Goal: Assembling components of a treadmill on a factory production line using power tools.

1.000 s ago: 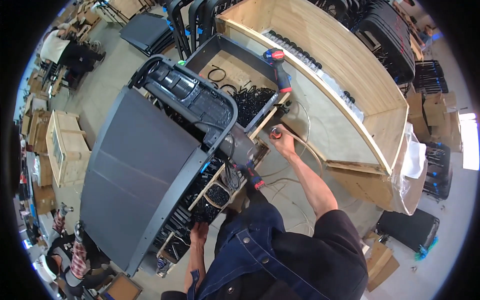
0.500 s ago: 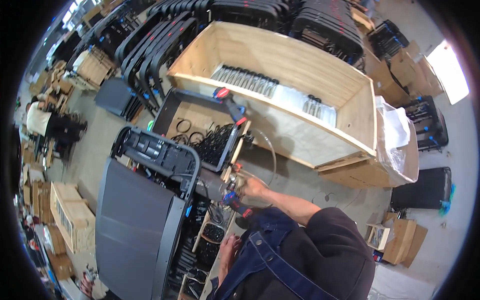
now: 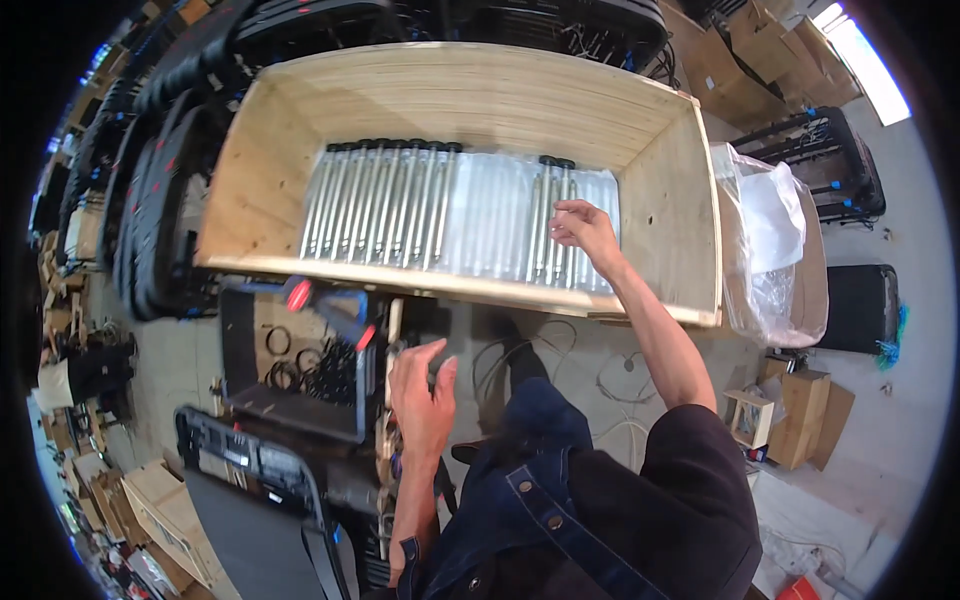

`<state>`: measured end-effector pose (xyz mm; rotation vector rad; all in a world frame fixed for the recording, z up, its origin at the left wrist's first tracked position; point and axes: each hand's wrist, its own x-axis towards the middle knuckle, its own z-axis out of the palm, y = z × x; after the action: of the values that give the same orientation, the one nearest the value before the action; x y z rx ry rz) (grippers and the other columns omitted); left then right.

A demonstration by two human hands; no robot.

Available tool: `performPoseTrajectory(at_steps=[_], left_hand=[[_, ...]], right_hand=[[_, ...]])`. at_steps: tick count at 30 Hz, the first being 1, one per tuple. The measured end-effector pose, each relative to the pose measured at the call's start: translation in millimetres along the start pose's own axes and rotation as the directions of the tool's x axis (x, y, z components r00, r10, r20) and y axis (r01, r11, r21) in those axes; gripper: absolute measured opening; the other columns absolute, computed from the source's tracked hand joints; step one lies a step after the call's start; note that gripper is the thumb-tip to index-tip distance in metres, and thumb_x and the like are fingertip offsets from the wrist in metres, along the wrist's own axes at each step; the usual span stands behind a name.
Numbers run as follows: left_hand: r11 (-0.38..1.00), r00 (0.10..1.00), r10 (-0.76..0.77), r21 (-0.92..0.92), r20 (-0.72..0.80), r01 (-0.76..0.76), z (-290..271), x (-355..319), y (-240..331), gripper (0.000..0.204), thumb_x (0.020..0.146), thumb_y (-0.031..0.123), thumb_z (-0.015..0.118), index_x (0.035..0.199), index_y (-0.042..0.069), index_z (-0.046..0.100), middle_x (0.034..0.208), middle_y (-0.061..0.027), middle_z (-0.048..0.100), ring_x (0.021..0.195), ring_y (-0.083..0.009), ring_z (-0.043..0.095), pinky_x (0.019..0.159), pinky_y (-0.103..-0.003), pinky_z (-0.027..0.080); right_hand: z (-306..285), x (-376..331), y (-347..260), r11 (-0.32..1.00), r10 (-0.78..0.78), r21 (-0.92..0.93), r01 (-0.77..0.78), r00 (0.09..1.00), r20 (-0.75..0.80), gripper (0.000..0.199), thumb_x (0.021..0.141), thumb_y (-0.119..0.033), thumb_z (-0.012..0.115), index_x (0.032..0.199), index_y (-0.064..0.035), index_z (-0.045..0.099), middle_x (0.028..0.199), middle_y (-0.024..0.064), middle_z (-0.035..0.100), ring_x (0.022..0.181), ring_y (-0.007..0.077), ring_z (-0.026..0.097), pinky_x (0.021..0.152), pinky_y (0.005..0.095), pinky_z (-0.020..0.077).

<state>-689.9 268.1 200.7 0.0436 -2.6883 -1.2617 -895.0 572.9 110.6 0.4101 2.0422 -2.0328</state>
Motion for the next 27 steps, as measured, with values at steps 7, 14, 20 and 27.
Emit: performPoseTrajectory(at_steps=[7, 14, 20, 27], left_hand=[[0.989, 0.992, -0.056, 0.14, 0.113, 0.04, 150, 157, -37, 0.029, 0.089, 0.019, 0.074, 0.115, 0.007, 0.066, 0.108, -0.0097, 0.065, 0.103, -0.0314, 0.06, 0.094, -0.046, 0.045], [0.879, 0.969, -0.189, 0.468, 0.16, 0.094, 189, 174, -52, 0.021, 0.084, 0.022, 0.078, 0.099, 0.009, 0.072, 0.081, -0.0024, 0.069, 0.073, -0.0252, 0.063, 0.072, -0.038, 0.047], [0.853, 0.935, -0.298, 0.493, 0.194, 0.17, 195, 189, -50, 0.021, 0.083, 0.025, 0.079, 0.099, 0.013, 0.072, 0.079, -0.001, 0.068, 0.07, -0.0219, 0.061, 0.071, -0.036, 0.045], [0.88, 0.957, -0.286, 0.407, 0.045, 0.244, 174, 181, -46, 0.016, 0.084, 0.025, 0.077, 0.095, 0.015, 0.07, 0.078, -0.0008, 0.067, 0.071, -0.0203, 0.064, 0.072, -0.034, 0.047]], right_hand=[[-125, 190, 263, 0.498, 0.576, -0.724, -0.477, 0.806, -0.136, 0.046, 0.079, -0.024, 0.073, 0.117, 0.0024, 0.068, 0.099, 0.0185, 0.073, 0.084, 0.0225, 0.073, 0.074, 0.0352, 0.0588], [-142, 210, 471, 0.426, 0.651, -0.604, -0.674, 0.692, -0.313, 0.067, 0.071, -0.03, 0.072, 0.126, 0.0065, 0.061, 0.119, 0.0286, 0.067, 0.118, 0.0413, 0.063, 0.099, 0.0449, 0.0514], [-138, 205, 492, 0.327, 0.515, -0.71, -0.624, 0.747, -0.42, 0.056, 0.066, -0.029, 0.074, 0.112, 0.0016, 0.068, 0.111, 0.0275, 0.071, 0.111, 0.0432, 0.066, 0.095, 0.0467, 0.0532], [-83, 173, 323, 0.724, 0.689, -0.007, -0.69, 0.723, -0.053, 0.05, 0.082, -0.017, 0.073, 0.119, 0.005, 0.048, 0.086, 0.0099, 0.065, 0.073, 0.0195, 0.063, 0.066, 0.0333, 0.0551]])
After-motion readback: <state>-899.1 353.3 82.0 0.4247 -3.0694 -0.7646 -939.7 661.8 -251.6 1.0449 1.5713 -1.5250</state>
